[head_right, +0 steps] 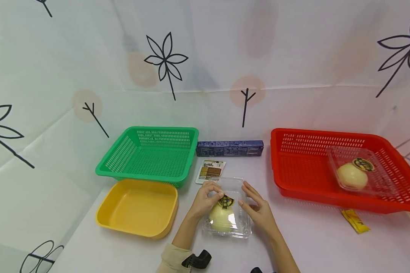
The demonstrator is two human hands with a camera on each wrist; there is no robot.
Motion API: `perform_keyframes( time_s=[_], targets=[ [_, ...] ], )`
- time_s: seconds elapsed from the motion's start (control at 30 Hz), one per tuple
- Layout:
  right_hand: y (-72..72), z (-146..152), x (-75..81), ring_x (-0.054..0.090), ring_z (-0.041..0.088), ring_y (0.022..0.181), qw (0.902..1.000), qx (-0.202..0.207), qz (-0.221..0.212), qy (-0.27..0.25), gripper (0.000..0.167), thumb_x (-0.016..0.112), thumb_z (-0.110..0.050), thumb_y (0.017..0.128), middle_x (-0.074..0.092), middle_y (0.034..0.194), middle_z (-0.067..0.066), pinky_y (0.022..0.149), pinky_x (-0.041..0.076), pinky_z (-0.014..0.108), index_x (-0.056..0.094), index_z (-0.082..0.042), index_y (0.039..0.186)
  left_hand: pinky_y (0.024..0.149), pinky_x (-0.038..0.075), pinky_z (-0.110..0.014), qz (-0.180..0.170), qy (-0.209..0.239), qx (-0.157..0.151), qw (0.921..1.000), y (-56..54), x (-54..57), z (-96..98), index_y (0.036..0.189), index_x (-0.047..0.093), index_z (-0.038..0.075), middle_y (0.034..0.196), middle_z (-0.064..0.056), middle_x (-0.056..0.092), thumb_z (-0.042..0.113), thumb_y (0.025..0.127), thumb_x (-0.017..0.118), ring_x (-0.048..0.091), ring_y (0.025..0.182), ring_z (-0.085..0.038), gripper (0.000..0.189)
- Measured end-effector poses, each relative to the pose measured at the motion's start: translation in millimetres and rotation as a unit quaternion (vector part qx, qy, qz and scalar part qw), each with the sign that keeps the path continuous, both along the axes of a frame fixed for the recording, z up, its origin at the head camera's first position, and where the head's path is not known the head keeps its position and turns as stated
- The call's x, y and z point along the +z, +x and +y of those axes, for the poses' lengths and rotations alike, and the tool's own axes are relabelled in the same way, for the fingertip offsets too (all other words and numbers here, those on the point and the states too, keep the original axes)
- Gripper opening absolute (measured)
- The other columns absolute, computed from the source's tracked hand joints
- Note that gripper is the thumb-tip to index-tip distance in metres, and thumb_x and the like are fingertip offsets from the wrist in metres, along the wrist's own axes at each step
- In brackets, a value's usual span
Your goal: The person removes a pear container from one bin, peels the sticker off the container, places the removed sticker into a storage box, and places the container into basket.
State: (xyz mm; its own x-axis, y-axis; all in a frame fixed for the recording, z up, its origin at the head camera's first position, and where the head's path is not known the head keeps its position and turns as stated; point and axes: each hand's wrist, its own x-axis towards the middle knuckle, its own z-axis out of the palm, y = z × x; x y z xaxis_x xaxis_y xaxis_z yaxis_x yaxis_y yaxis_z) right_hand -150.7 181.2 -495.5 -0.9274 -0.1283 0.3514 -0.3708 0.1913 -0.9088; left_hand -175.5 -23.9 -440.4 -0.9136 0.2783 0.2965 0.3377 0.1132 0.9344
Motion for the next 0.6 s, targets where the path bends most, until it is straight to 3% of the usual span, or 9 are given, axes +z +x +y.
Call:
perform_keyframes(
  time_s=[0.13, 0.23, 0.6],
  targets=[
    [0.6, 0, 0.8, 0.048, 0.011, 0.117, 1.0, -0.001, 0.005, -0.001, 0.047, 0.06, 0.001, 0.088, 0.036, 0.147, 0.019, 0.086, 0.043, 0.012, 0.047, 0.009, 0.132, 0.093, 0.033, -0.026, -0.005, 0.007, 0.012, 0.9999, -8.5, -17.6, 1.6, 0.077, 0.067, -0.005, 0.088, -0.023, 0.063, -0.005, 0.079, 0.066, 0.049, 0.099, -0.021, 0.002],
    [1.2, -1, 1.4, 0.048, 0.013, 0.116, 1.0, -0.001, 0.005, 0.0, 0.047, 0.06, 0.001, 0.088, 0.036, 0.146, 0.018, 0.087, 0.043, 0.012, 0.047, 0.008, 0.132, 0.094, 0.033, -0.027, -0.013, 0.026, 0.016, 0.9994, -12.7, -27.0, 2.0, 0.074, 0.069, 0.005, 0.087, -0.02, 0.064, -0.007, 0.077, 0.066, 0.049, 0.098, -0.014, 0.013],
    [0.3, -1, 1.2, 0.048, 0.011, 0.118, 1.0, -0.001, 0.001, -0.002, 0.047, 0.061, 0.001, 0.087, 0.036, 0.147, 0.018, 0.087, 0.044, 0.014, 0.047, 0.008, 0.132, 0.101, 0.028, -0.032, -0.018, 0.043, -0.001, 0.9989, -11.1, -25.2, -1.6, 0.075, 0.067, 0.0, 0.088, -0.022, 0.063, -0.006, 0.078, 0.065, 0.049, 0.101, -0.015, 0.006]
  ],
)
